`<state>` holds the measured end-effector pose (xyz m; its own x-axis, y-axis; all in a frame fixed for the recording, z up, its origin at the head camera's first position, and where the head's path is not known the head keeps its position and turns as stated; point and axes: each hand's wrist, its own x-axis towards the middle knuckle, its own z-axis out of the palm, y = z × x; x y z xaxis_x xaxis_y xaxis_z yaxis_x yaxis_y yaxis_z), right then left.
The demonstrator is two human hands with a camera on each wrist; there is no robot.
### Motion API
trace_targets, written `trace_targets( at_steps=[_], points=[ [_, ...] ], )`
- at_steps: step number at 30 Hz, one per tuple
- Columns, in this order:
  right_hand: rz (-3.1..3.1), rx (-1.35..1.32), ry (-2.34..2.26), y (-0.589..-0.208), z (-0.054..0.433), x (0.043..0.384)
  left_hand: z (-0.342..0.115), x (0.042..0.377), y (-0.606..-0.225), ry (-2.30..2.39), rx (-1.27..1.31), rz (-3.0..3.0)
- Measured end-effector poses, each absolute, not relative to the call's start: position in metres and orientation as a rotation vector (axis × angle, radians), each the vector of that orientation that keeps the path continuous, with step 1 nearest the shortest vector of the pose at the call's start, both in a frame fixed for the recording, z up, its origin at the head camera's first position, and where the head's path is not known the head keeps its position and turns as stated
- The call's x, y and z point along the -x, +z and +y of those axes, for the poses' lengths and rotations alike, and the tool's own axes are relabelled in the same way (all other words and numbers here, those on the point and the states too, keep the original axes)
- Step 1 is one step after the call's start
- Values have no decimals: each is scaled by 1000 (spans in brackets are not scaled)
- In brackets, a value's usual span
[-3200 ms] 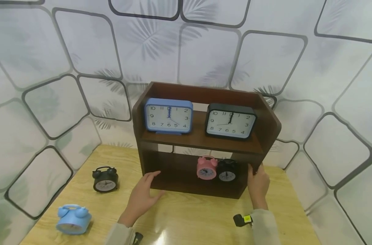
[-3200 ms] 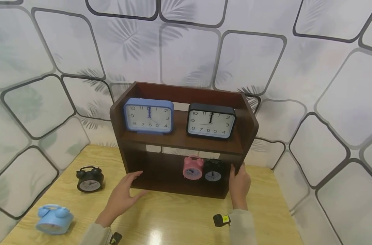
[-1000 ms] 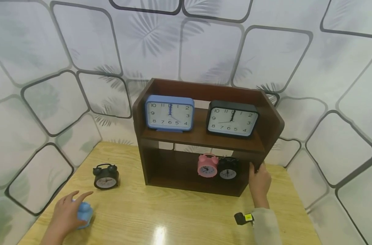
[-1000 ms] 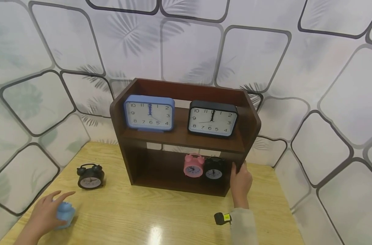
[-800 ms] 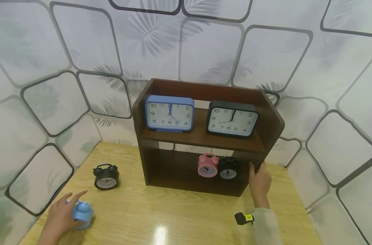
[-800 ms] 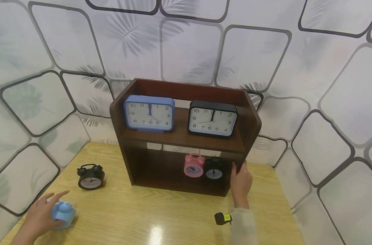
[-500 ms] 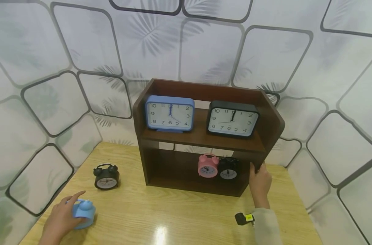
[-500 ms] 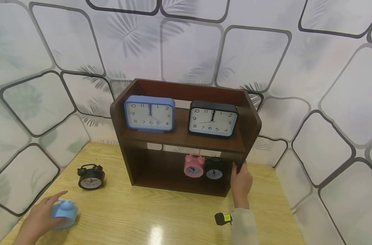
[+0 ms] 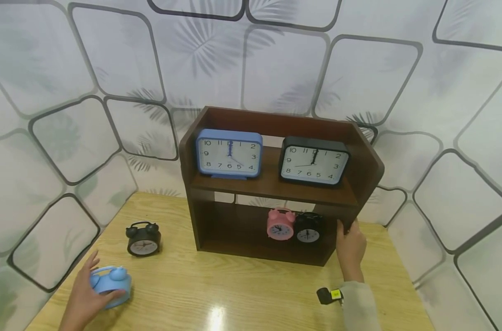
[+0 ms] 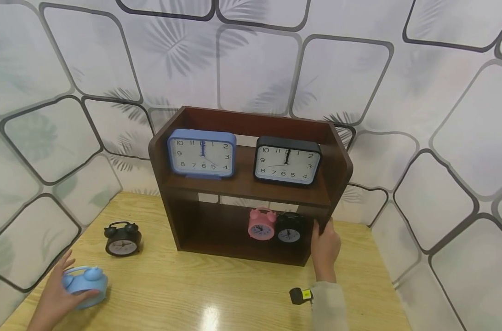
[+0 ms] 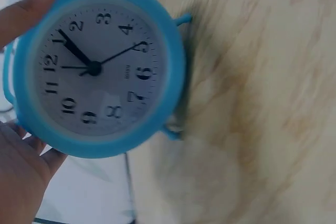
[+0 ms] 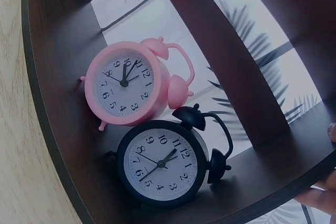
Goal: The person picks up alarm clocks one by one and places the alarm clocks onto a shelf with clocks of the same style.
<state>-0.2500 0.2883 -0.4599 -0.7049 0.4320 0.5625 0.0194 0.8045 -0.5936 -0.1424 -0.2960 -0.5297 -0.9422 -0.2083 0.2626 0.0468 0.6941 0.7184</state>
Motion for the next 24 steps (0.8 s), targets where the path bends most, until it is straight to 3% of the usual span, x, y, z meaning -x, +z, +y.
trace_targets(
  at_steps=[6, 24],
  points=[
    [-2254, 324, 737, -461, 288, 250, -300, 137, -545, -1395, -437, -2521],
    [-2250, 323, 743, -461, 288, 249, -300, 135, -556, -1347, -639, -2446]
  ],
)
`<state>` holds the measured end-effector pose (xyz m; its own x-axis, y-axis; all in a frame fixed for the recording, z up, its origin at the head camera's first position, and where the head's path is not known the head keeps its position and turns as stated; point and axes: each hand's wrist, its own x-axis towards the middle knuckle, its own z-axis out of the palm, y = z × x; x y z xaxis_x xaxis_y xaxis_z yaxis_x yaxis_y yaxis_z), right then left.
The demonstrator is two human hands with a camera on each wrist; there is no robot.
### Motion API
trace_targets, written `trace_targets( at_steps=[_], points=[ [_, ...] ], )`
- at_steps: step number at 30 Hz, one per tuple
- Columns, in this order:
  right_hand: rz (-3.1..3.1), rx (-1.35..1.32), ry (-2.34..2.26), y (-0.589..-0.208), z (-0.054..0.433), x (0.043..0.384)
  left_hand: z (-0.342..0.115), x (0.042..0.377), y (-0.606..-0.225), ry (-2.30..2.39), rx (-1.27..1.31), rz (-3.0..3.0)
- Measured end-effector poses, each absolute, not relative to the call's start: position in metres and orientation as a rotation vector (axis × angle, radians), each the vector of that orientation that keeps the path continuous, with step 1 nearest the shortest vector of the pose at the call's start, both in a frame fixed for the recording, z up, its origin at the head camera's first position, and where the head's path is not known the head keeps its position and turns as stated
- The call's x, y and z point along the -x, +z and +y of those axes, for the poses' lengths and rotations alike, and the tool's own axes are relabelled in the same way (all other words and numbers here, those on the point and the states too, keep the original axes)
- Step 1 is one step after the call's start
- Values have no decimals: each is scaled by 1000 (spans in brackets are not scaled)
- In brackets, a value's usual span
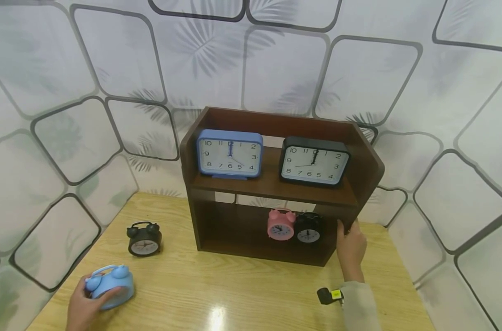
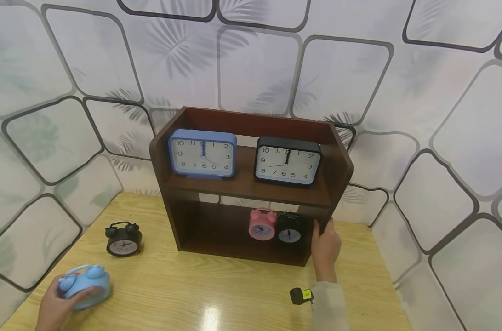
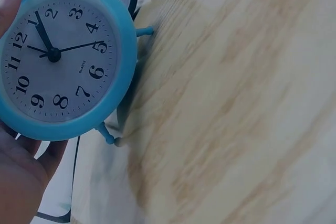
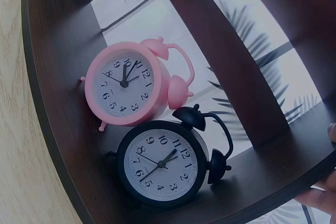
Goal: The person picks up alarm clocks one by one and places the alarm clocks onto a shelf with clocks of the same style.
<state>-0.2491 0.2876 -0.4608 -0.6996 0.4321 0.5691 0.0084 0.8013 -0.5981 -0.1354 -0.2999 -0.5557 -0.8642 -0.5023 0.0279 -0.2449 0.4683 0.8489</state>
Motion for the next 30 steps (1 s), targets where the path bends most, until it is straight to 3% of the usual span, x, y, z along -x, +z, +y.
trace_targets(
  at_steps=[22, 30],
  points=[
    [-2248, 337, 737, -462, 289, 250, -269, 141, -551, -1421, -760, -2280],
    [-2230, 318, 731, -462, 290, 251, -268, 142, -544, -1171, -326, -2276]
  ],
)
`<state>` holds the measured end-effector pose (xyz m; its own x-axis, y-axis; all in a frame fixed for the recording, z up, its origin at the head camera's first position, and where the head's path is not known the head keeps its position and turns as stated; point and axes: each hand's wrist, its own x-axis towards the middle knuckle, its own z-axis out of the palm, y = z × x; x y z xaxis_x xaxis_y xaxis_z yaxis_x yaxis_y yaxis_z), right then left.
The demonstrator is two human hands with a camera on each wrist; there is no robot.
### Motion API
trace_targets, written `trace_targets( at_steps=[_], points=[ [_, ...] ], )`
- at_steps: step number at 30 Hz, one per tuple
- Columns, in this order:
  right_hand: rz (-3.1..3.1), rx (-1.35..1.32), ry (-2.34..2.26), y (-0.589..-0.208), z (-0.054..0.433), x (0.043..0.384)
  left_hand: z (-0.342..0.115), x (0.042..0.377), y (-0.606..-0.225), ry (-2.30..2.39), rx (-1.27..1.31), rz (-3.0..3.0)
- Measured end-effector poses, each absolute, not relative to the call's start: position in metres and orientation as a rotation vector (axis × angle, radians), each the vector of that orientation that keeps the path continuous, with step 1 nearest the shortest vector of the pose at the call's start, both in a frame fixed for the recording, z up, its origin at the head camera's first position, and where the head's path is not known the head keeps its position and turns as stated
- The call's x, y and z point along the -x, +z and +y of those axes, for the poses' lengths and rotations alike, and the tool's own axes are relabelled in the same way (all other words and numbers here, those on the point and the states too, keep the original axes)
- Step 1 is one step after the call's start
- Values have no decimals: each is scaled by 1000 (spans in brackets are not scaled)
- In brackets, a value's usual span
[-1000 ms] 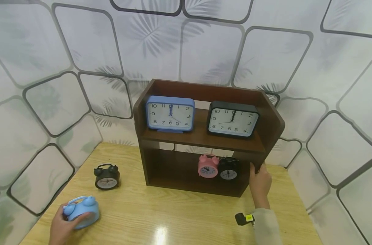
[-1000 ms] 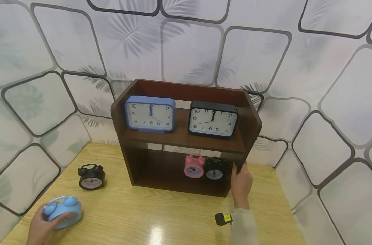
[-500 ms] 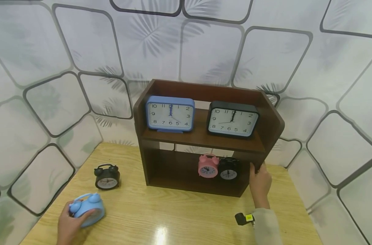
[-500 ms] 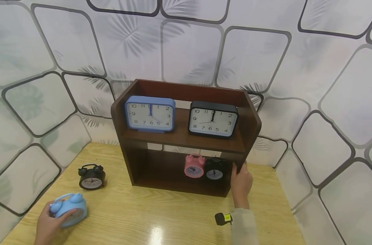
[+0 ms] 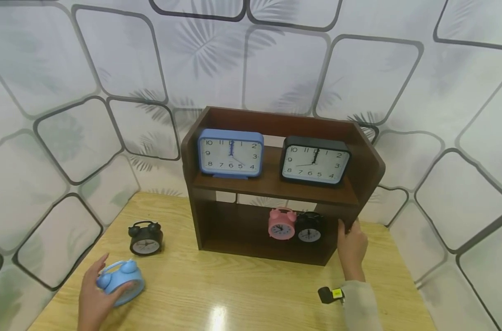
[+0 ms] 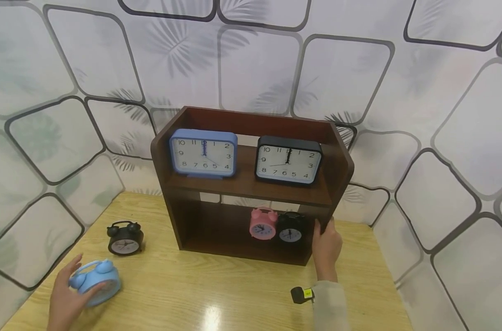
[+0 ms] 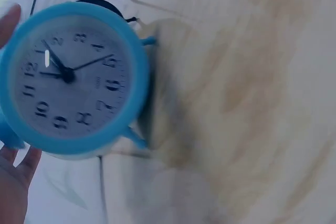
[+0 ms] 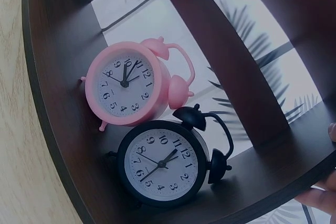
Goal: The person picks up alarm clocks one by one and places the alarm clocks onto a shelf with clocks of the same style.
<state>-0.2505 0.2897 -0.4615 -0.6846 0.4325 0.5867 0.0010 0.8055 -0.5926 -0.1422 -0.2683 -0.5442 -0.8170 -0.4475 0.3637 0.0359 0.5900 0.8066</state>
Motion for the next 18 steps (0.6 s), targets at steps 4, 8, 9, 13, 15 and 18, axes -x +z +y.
trace_targets(
  at_steps=[4, 8, 9, 13, 15, 18],
  points=[
    [-2226, 317, 731, -462, 289, 251, -267, 145, -538, -1023, -167, -2308],
    [-2241, 322, 737, -462, 289, 251, -260, 147, -539, -988, -196, -2256],
    [-2244, 323, 738, -462, 289, 251, -259, 148, -539, -973, -211, -2243],
    [-2250, 322, 739, -462, 289, 251, -252, 149, -543, -864, -260, -2208],
    [-2253, 323, 739, -462, 290, 251, -248, 149, -543, -821, -274, -2198],
    [-2255, 323, 741, -462, 289, 251, -246, 150, -543, -791, -276, -2189]
  ],
)
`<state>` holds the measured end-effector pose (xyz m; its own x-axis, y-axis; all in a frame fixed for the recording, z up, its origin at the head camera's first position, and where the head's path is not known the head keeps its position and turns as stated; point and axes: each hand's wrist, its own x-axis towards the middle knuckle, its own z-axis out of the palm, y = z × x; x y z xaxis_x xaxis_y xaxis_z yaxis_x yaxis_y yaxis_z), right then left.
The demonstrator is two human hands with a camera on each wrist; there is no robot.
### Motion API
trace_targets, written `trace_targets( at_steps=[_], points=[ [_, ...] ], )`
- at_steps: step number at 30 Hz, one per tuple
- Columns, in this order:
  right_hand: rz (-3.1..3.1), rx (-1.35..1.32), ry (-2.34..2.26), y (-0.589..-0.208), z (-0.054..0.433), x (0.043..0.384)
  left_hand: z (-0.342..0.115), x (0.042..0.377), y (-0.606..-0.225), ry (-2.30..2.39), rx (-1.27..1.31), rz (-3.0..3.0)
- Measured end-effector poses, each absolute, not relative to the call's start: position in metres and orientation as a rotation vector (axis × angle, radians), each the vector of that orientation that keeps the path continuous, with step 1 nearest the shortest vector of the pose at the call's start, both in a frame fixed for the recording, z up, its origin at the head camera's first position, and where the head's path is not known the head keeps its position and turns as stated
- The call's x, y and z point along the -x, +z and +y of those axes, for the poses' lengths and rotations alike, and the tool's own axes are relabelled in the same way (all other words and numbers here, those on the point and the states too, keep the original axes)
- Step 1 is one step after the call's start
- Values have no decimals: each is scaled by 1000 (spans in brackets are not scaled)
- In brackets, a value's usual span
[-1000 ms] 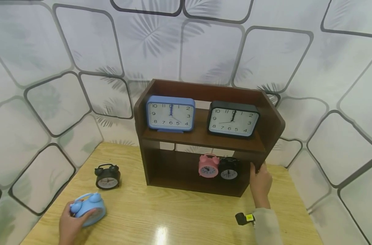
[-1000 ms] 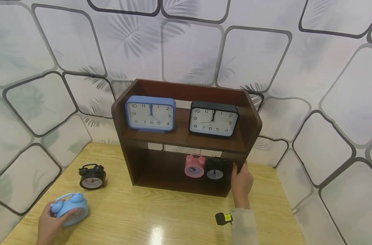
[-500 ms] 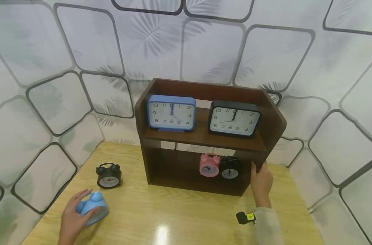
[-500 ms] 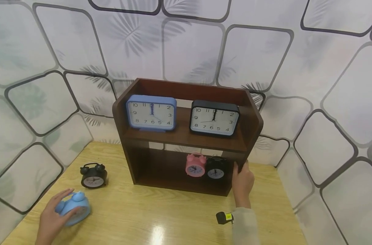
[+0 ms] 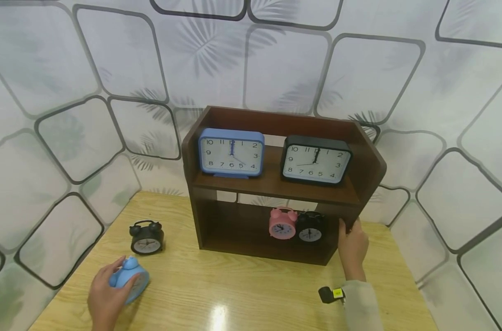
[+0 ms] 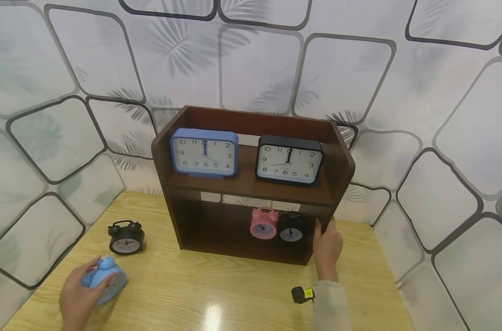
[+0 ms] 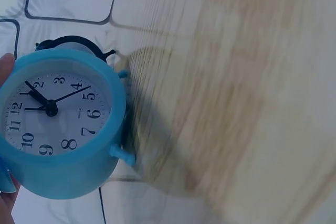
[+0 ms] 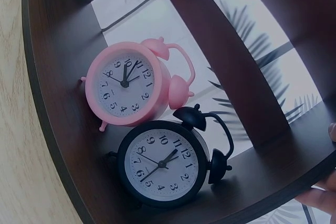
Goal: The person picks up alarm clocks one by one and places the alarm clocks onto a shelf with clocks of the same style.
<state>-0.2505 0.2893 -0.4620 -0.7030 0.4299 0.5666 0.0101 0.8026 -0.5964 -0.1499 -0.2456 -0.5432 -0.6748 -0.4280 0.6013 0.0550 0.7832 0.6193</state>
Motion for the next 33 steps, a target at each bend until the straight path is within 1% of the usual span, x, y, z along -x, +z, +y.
trace_targets(
  at_steps=[8, 11, 21, 25, 29, 33],
  points=[
    [-2259, 336, 742, -462, 288, 251, -253, 153, -547, -740, -28, -2191],
    [-2253, 332, 744, -462, 288, 251, -252, 153, -549, -732, -9, -2173],
    [-2248, 330, 741, -463, 290, 251, -234, 155, -547, -668, -250, -2194],
    [-2245, 319, 738, -463, 290, 251, -231, 155, -547, -669, -280, -2175],
    [-2245, 317, 741, -464, 290, 251, -231, 155, -550, -756, -311, -2128],
    [-2244, 320, 743, -464, 290, 252, -228, 155, -552, -908, -425, -2079]
  ],
)
